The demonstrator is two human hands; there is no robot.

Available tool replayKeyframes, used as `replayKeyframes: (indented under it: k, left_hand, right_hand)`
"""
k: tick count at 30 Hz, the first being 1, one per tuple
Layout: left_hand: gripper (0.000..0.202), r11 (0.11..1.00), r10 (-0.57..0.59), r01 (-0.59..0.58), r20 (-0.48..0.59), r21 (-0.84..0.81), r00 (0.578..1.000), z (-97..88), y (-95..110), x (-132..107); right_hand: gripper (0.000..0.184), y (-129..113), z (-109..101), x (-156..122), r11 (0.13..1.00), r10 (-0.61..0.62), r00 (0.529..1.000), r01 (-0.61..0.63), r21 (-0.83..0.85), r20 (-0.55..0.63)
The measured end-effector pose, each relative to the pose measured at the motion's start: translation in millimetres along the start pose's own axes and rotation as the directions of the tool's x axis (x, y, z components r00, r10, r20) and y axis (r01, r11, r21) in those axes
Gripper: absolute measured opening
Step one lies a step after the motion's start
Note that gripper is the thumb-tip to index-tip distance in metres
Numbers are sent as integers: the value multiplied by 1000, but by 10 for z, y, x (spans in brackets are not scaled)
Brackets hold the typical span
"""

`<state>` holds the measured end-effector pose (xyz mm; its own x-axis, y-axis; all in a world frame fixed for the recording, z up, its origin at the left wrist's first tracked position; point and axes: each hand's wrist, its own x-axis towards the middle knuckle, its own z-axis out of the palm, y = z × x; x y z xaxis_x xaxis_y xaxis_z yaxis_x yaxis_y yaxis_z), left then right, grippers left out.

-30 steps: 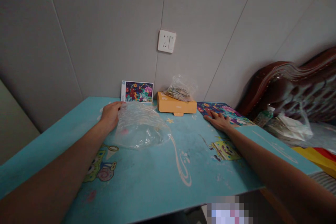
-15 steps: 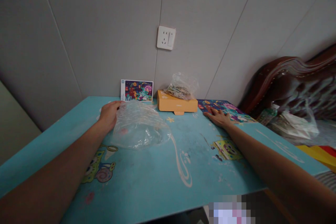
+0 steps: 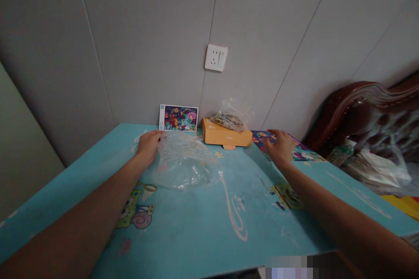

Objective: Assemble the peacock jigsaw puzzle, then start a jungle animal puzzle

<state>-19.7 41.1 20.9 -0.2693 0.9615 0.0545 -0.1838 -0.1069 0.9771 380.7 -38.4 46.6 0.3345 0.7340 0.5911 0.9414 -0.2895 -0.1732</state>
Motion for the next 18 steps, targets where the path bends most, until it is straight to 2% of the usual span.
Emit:
replayKeyframes:
  k: [2, 4, 6, 8, 10, 12, 13, 14, 15, 16, 17, 18]
  left_hand:
    - [10, 1000, 15, -15, 0, 17, 1000, -11, -21, 14]
    - [9, 999, 27, -27, -6, 41, 1000, -21, -17, 6]
    - [8, 997, 33, -32, -13, 69, 999, -26, 11, -18]
    - [7, 995, 31, -30, -14, 95, 999, -21, 51, -50]
    - [6, 994, 25, -24, -10, 109, 1000, -8, 91, -78]
    - [7, 993, 16, -16, -6, 120, 1000, 6, 117, -96]
    - [7, 992, 12, -11, -5, 126, 1000, 13, 124, -100]
    - [8, 991, 7, -6, -6, 131, 1000, 18, 126, -101]
    - [8, 990, 4, -3, -5, 138, 1000, 23, 124, -100]
    - [8, 989, 3, -3, -3, 145, 1000, 25, 118, -98]
    - [8, 988, 5, -5, 4, 152, 1000, 27, 110, -95]
    - [8, 989, 5, -5, 1, 146, 1000, 27, 101, -92]
  right_hand:
    - [37, -363, 6, -90, 983, -155, 986, 160, 94, -63]
    - [30, -742, 51, -226, 930, -302, 948, 317, 186, -103]
    - [23, -1059, 112, -370, 777, -462, 858, 514, 363, -225]
    - [20, -1236, 165, -457, 702, -516, 828, 556, 445, -221]
    - [17, -1224, 188, -434, 726, -481, 853, 517, 453, -202]
    - [21, -1027, 178, -299, 810, -335, 916, 399, 429, -219]
    - [24, -875, 166, -207, 891, -162, 961, 239, 385, -223]
    - [32, -703, 156, -113, 940, 14, 979, 56, 337, -201]
    - [41, -520, 153, -24, 945, 209, 962, -152, 290, -176]
    - [50, -340, 162, 51, 900, 397, 906, -353, 255, -149]
    - [58, -172, 185, 109, 821, 557, 823, -524, 228, -113]
    - [65, -23, 224, 151, 762, 638, 764, -610, 216, -94]
